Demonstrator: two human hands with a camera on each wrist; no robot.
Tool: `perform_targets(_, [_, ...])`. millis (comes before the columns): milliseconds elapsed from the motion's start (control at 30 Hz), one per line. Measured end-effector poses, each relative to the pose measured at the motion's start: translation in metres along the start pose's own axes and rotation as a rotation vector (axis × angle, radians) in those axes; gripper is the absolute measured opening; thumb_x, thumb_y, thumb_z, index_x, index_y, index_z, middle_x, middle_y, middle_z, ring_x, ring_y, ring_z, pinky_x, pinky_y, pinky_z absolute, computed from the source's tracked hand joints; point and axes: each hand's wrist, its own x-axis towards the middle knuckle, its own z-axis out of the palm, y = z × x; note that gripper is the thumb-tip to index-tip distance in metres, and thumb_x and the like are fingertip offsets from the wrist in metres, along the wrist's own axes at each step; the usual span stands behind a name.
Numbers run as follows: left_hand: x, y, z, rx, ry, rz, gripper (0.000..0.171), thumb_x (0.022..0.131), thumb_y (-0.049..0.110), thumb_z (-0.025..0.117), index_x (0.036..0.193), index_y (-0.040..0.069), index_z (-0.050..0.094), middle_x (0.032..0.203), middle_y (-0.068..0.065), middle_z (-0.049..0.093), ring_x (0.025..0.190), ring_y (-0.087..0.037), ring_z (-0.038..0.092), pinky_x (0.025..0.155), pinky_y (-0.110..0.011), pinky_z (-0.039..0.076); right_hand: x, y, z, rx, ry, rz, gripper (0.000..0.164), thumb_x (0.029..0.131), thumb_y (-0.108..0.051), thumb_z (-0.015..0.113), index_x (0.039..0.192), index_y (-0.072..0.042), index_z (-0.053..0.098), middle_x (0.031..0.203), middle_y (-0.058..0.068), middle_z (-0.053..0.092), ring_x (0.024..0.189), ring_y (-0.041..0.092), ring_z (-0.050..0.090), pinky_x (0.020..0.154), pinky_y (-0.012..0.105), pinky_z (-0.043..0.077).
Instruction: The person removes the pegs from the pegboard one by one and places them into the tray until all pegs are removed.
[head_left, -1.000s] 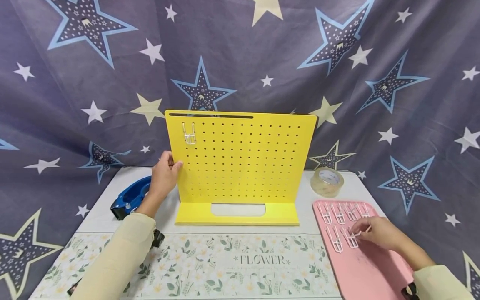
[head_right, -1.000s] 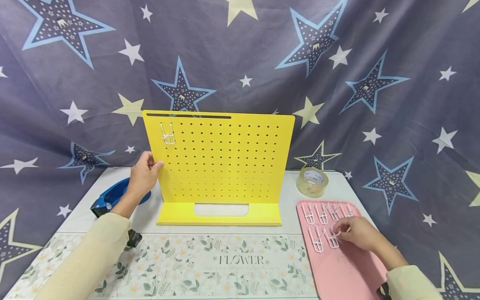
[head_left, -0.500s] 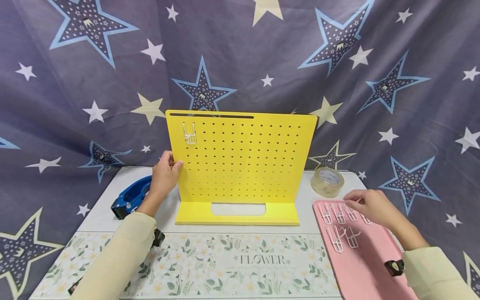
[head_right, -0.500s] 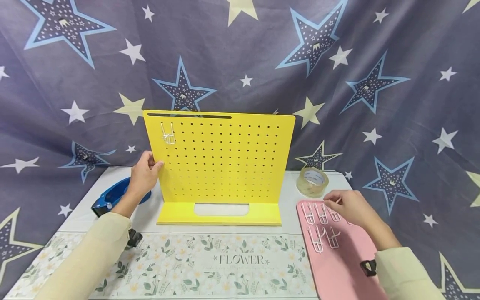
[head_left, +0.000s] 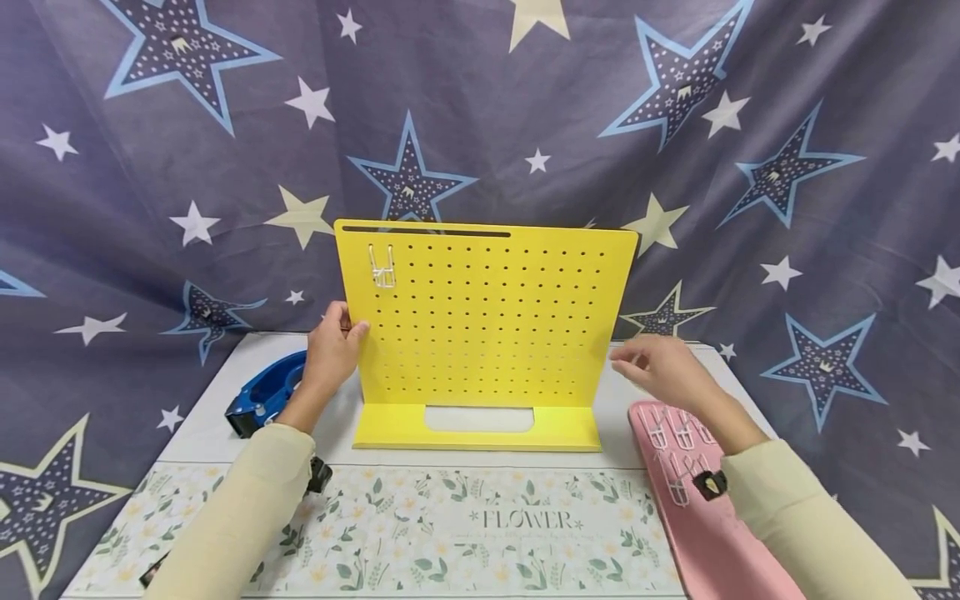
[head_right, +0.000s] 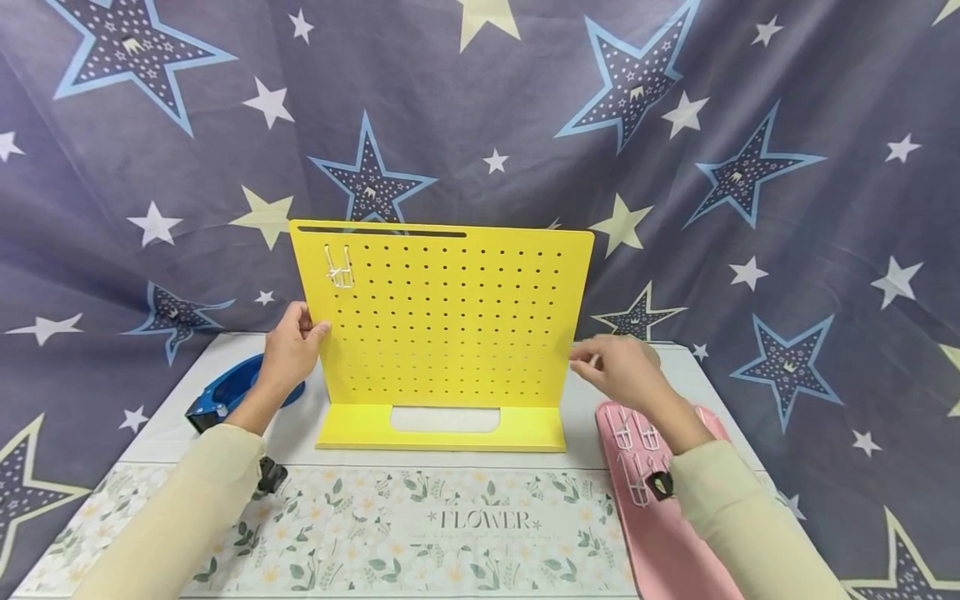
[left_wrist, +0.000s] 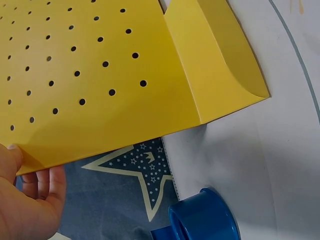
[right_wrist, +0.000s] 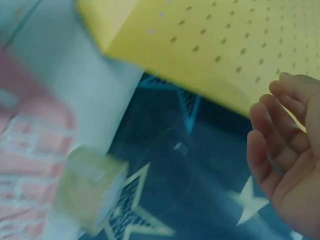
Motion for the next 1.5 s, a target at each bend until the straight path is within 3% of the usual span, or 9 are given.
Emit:
perform_targets(300, [0.001, 0.001, -0.003, -0.008, 0.004, -0.012, 0.031, 0.108, 0.027, 0.052, 0.130, 0.007, 0.046, 0.118, -0.017, 0.062, 0.103, -0.032, 0.060, 0.094, -0.048, 0.053, 0.060, -0.063, 0.008, 0.064, 0.143, -0.116, 0.013, 0.094, -0.017, 0.073, 0.103, -0.010, 0.079, 0.089, 0.004, 0.076, 0.072, 0.016, 0.069, 0.067, 0.034, 0.056])
perform_targets(633, [0.001, -0.002, 0.000, -0.001, 0.008, -0.004, 0.031, 0.107, 0.027, 0.053, 0.130, 0.007, 0.046, 0.116, -0.017, 0.062, 0.104, -0.033, 0.060, 0.094, -0.048, 0.053, 0.112, -0.132, 0.038, 0.124, 0.317, -0.180, 0.015, 0.094, -0.015, 0.072, 0.107, -0.012, 0.078, 0.099, 0.003, 0.078, 0.074, 0.015, 0.071, 0.067, 0.029, 0.057])
perform_targets(933, [0.000, 0.000, 0.002, 0.005, 0.013, 0.004, 0.031, 0.107, 0.027, 0.054, 0.130, 0.007, 0.047, 0.114, -0.017, 0.062, 0.102, -0.032, 0.060, 0.091, -0.046, 0.051, 0.149, -0.187, 0.058, 0.052, 0.443, -0.239, 0.016, 0.094, -0.018, 0.071, 0.110, -0.017, 0.077, 0.100, -0.002, 0.076, 0.075, 0.009, 0.070, 0.065, 0.020, 0.054])
perform_targets(1100, [0.001, -0.001, 0.000, 0.002, 0.019, -0.001, 0.030, 0.107, 0.027, 0.054, 0.129, 0.008, 0.047, 0.114, -0.017, 0.062, 0.102, -0.032, 0.060, 0.091, -0.046, 0.052, 0.165, -0.212, 0.065, -0.043, 0.446, -0.225, 0.019, 0.096, -0.025, 0.071, 0.114, -0.023, 0.076, 0.106, -0.007, 0.075, 0.077, 0.005, 0.067, 0.060, 0.018, 0.049])
perform_targets(1300, [0.001, -0.001, 0.000, 0.004, 0.012, -0.003, 0.030, 0.107, 0.027, 0.054, 0.129, 0.008, 0.047, 0.112, -0.016, 0.062, 0.101, -0.032, 0.060, 0.089, -0.044, 0.051, 0.177, -0.230, 0.073, -0.075, 0.439, -0.221, 0.022, 0.097, -0.026, 0.069, 0.118, -0.024, 0.074, 0.113, -0.007, 0.074, 0.085, 0.008, 0.068, 0.059, 0.020, 0.049])
perform_targets(1500, [0.001, -0.002, 0.000, 0.006, 0.015, 0.003, 0.031, 0.106, 0.027, 0.055, 0.129, 0.008, 0.047, 0.112, -0.016, 0.062, 0.100, -0.032, 0.061, 0.089, -0.045, 0.052, 0.185, -0.245, 0.079, -0.109, 0.447, -0.228, 0.023, 0.098, -0.027, 0.068, 0.120, -0.025, 0.073, 0.113, -0.005, 0.073, 0.071, 0.010, 0.063, 0.052, 0.021, 0.045])
